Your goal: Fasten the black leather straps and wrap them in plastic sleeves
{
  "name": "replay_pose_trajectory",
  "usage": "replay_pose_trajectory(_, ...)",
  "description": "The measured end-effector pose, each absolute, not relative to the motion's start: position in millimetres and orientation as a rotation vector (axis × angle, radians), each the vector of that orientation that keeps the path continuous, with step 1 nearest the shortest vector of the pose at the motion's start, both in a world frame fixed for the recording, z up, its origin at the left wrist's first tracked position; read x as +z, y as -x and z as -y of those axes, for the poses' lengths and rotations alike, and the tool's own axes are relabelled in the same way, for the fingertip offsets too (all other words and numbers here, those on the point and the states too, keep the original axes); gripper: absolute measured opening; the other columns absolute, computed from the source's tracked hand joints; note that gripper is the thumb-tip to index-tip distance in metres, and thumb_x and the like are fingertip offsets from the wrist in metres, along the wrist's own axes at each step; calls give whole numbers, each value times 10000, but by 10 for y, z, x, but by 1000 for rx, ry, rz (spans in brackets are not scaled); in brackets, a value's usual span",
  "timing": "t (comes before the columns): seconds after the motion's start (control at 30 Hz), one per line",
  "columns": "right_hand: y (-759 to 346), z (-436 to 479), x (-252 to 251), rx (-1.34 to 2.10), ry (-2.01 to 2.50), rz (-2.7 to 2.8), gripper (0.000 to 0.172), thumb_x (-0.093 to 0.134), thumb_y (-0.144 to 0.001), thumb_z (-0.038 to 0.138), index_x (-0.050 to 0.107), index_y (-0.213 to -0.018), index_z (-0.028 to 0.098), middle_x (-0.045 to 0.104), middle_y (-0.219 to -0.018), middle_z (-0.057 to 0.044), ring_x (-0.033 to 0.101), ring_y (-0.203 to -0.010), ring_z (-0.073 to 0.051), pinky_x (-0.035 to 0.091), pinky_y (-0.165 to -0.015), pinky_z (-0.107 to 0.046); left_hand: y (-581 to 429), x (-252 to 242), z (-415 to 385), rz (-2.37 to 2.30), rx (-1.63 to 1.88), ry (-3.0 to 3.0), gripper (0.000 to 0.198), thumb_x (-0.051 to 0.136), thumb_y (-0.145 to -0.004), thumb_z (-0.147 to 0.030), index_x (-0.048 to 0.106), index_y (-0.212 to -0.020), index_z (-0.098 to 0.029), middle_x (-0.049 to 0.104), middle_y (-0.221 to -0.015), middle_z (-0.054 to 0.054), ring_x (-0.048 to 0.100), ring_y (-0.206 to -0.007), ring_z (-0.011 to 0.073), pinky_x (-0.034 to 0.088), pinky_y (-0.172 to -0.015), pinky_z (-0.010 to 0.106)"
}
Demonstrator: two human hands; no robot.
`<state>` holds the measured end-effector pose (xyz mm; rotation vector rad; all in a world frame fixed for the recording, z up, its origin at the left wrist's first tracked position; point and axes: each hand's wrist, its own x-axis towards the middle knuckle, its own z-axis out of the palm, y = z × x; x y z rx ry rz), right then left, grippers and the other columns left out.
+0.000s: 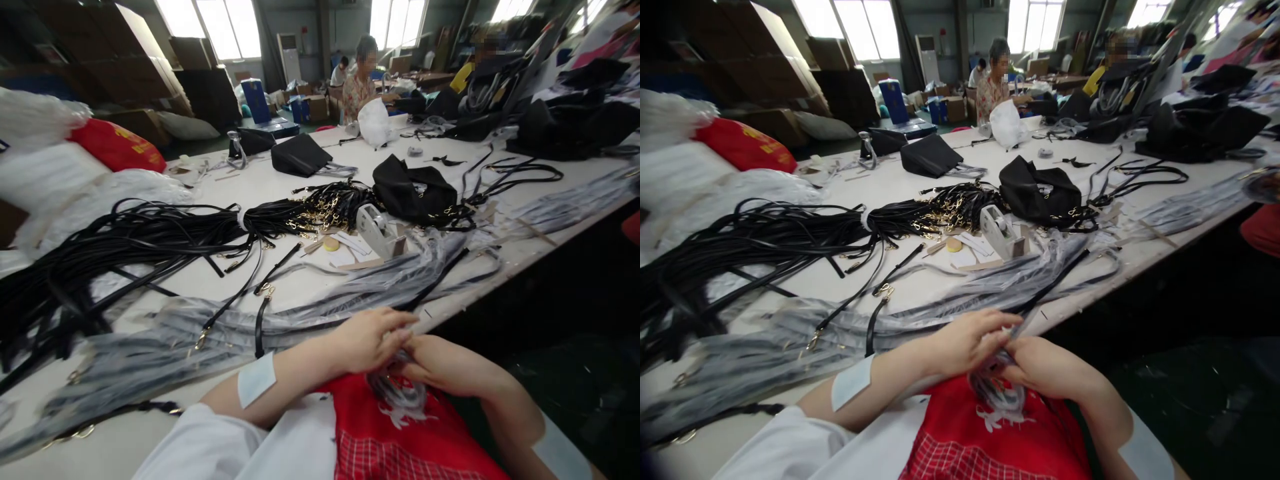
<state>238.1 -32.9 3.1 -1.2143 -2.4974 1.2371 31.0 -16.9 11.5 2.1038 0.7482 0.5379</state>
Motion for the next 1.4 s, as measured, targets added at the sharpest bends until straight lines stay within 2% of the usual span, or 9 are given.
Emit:
replay_pose_trajectory(0.17, -2211, 476, -65, 1651, 1066, 2350, 278, 559, -856, 229, 748, -1059, 239, 726, -1150, -30, 660, -1037, -231, 487, -925, -297, -246, -161, 592, -887, 378, -2161, 430, 439, -975, -380, 523, -1360, -207, 649, -1216, 103, 629, -1089, 231, 492, -946, 318)
replay_pose_trajectory(0.4, -2225, 347, -128, 1779, 1063, 2406, 363, 707, -759, 288, 713, -1117, 230, 732, -1083, -29, 661, -952, -251, 500, -850, -301, -46, -208, 535, -848, 431, -2100, 313, 412, -986, -336, 651, -1157, -227, 682, -1139, 60, 640, -1027, 177, 484, -902, 250)
replay_pose_trajectory(0.57, -2179, 175, -124, 1675, 1068, 2571, 290, 741, -738, 356, 719, -975, 191, 726, -899, -23, 657, -803, -216, 504, -751, -272, -90, -286, 435, -890, 434, -1970, 281, 464, -959, -348, 689, -1016, -189, 714, -945, 42, 645, -854, 152, 478, -765, 214)
replay_pose_trajectory(0.73, -2164, -389, 47, 1285, 1094, 2519, 230, 651, -838, 372, 678, -939, 168, 698, -932, -48, 643, -872, -198, 501, -789, -270, -95, -396, 383, -880, 466, -1891, 298, 497, -940, -369, 704, -900, -158, 710, -836, 35, 619, -753, 129, 449, -687, 193)
replay_pose_trajectory(0.83, -2047, -878, -26, 747, 1358, 2483, 257, 480, -959, 337, 671, -1000, 169, 703, -1012, -74, 649, -953, -194, 494, -852, -276, -69, -393, 356, -854, 512, -1830, 331, 492, -939, -376, 711, -902, -131, 715, -830, 62, 623, -755, 134, 456, -699, 196)
replay_pose_trajectory(0.93, -1859, -1272, -283, 325, 1579, 2510, 280, 522, -929, 242, 643, -1152, 124, 671, -1157, -143, 620, -1085, -242, 457, -939, -316, -34, -353, 342, -834, 526, -1756, 347, 495, -931, -393, 718, -927, -127, 720, -853, 67, 624, -760, 139, 464, -710, 200)
replay_pose_trajectory(1.03, -1698, -1474, -543, 233, 1605, 2604, 302, 595, -876, 191, 656, -1152, 85, 673, -1147, -193, 615, -1090, -291, 428, -966, -364, 6, -315, 356, -857, 484, -1665, 357, 499, -923, -412, 712, -1005, -139, 721, -880, 56, 621, -761, 140, 474, -704, 205)
replay_pose_trajectory(1.23, -1639, -1504, -651, 111, 1566, 2729, 260, 468, -965, 198, 724, -966, 151, 718, -974, -132, 660, -920, -222, 436, -851, -295, -3, -286, 399, -912, 441, -1603, 361, 484, -926, -423, 700, -1016, -148, 695, -839, 30, 602, -720, 134, 475, -678, 211)
replay_pose_trajectory(1.4, -1663, -1299, -427, -16, 1557, 2595, 325, 386, -1003, 247, 696, -1075, 178, 705, -1021, -120, 650, -910, -225, 426, -768, -283, -60, -242, 410, -892, 462, -1628, 324, 505, -919, -406, 700, -975, -153, 673, -790, 12, 592, -714, 131, 468, -701, 214)
